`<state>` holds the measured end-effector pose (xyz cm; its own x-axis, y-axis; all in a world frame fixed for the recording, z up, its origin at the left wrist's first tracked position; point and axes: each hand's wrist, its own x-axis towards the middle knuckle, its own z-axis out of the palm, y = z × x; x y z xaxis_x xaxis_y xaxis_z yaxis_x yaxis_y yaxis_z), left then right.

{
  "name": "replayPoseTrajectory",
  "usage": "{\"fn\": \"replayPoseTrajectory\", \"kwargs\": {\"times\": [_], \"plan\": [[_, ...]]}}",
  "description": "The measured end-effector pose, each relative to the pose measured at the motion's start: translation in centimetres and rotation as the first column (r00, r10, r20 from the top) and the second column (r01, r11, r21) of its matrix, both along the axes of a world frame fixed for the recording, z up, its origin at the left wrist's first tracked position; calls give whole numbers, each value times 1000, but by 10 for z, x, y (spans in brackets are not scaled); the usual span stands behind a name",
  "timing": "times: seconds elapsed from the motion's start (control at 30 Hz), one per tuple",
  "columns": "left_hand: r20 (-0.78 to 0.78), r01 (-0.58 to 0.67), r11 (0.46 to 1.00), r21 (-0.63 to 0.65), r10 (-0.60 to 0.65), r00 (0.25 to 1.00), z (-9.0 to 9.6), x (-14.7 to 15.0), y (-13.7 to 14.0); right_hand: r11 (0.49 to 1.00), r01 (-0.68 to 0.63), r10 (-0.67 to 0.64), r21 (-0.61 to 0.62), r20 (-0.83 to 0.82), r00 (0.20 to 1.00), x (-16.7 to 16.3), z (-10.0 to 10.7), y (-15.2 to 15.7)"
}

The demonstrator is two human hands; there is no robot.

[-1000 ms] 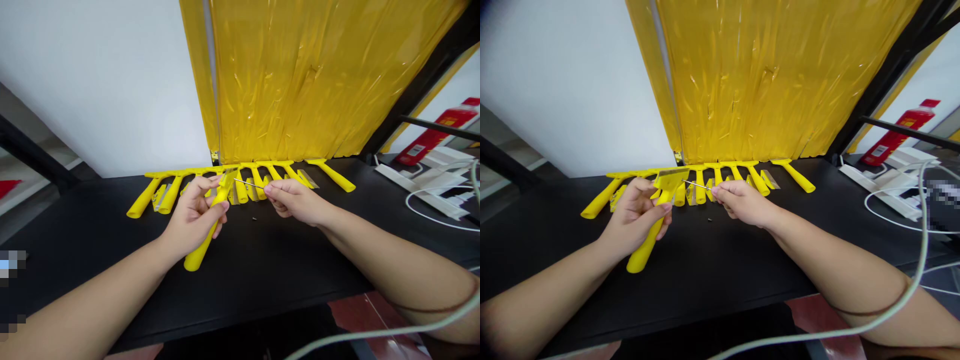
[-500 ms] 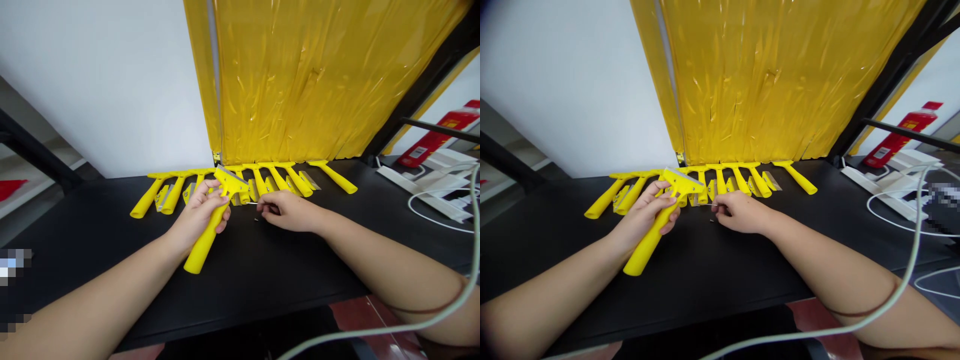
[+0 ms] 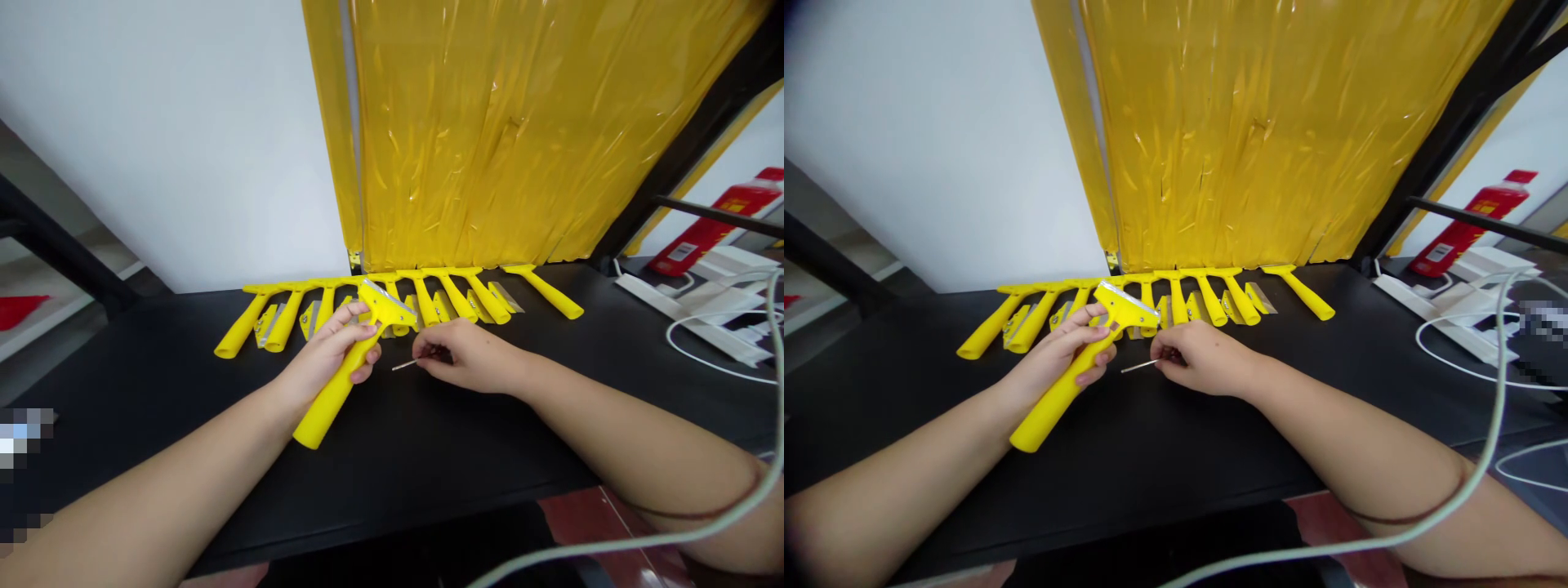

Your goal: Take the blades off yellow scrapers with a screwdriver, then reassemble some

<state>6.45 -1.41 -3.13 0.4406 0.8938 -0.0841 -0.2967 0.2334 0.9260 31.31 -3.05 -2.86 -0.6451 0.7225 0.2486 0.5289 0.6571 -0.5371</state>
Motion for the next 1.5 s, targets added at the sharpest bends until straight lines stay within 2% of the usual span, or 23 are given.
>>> {"fn": "replayPoseTrajectory", "kwargs": {"times": [0.1, 0.17, 0.27, 0.37, 0.47, 0.6, 0.67, 0.77, 0.9, 1.0, 1.1, 1.2, 1.3, 1.5], "plan": [[-15, 99, 992, -73, -100, 995, 0, 3, -4, 998, 46, -31, 41, -304, 952, 3, -1, 3], [-33, 178, 977, -116, -183, 983, 0, 5, -9, 989, 89, -34, 116, -412, 910, 4, -1, 5], [-66, 272, 952, -141, -283, 957, 2, 8, -17, 983, 81, 8, 168, -470, 882, 3, 0, 7], [-101, 323, 935, -146, -338, 936, 6, 11, -24, 988, 36, 41, 148, -483, 874, 1, 0, 6], [-116, 293, 951, -103, -304, 945, 8, 15, -29, 993, 19, 40, 119, -477, 878, 0, 0, 5], [-172, 185, 981, 58, -173, 970, 5, 21, -36, 995, 21, 23, 95, -440, 898, -1, 2, 4], [-217, 157, 979, 131, -126, 968, 1, 22, -39, 998, 40, -12, 51, -446, 895, -1, 3, 3], [-279, 152, 972, 179, -98, 955, -3, 20, -41, 992, 29, -89, -123, -514, 853, -2, 2, 2], [-294, 158, 968, 194, -97, 951, -4, 19, -41, 926, -89, -158, -367, -592, 791, -5, -3, 6], [-241, 131, 972, 195, -82, 967, 0, 21, -40, 899, -116, -193, -423, -618, 762, -5, -7, 9], [-186, 48, 976, 211, -8, 982, 4, 23, -38, 936, -51, -179, -349, -594, 784, -2, -10, 11], [-150, -51, 971, 233, 88, 985, 7, 22, -35, 985, 87, -150, -150, -480, 864, 4, -11, 12], [-125, -134, 957, 257, 170, 977, 7, 20, -31, 986, 165, -149, 24, -322, 935, 8, -12, 12], [-140, -206, 941, 268, 250, 958, 8, 19, -29, 981, 172, -143, 90, -264, 954, 9, -12, 11]]}}
